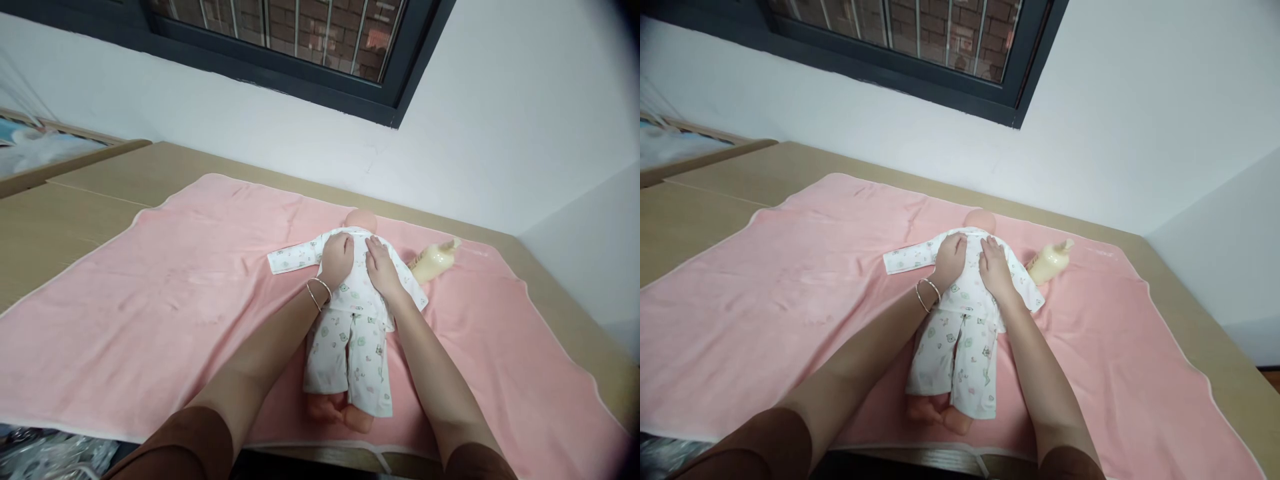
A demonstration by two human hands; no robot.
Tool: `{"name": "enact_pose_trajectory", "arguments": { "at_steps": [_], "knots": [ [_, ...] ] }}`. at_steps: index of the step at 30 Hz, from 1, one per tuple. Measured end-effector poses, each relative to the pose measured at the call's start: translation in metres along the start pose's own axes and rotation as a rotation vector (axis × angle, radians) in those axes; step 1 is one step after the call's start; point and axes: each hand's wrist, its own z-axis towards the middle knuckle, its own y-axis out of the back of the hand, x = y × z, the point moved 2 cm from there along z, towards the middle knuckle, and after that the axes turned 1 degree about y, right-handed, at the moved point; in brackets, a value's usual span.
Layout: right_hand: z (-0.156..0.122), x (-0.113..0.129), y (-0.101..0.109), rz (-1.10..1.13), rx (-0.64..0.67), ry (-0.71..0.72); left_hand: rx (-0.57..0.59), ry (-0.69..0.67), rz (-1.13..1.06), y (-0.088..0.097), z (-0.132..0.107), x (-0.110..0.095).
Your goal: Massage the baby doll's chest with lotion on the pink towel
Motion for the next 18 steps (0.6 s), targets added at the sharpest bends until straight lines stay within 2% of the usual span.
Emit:
{"name": "enact_pose_trajectory", "arguments": {
  "at_steps": [7, 13, 18],
  "knots": [
    [0.000, 0.006, -0.002, -0.083, 0.127, 0.032, 0.020, -0.033, 0.077, -0.005, 0.002, 0.009],
    [-0.001, 0.009, 0.005, -0.020, 0.157, 0.029, 0.028, -0.052, 0.129, -0.004, 0.001, 0.010],
    [-0.002, 0.011, 0.011, 0.025, 0.172, 0.026, 0.115, -0.079, 0.185, 0.000, -0.001, 0.009]
  ]
}}
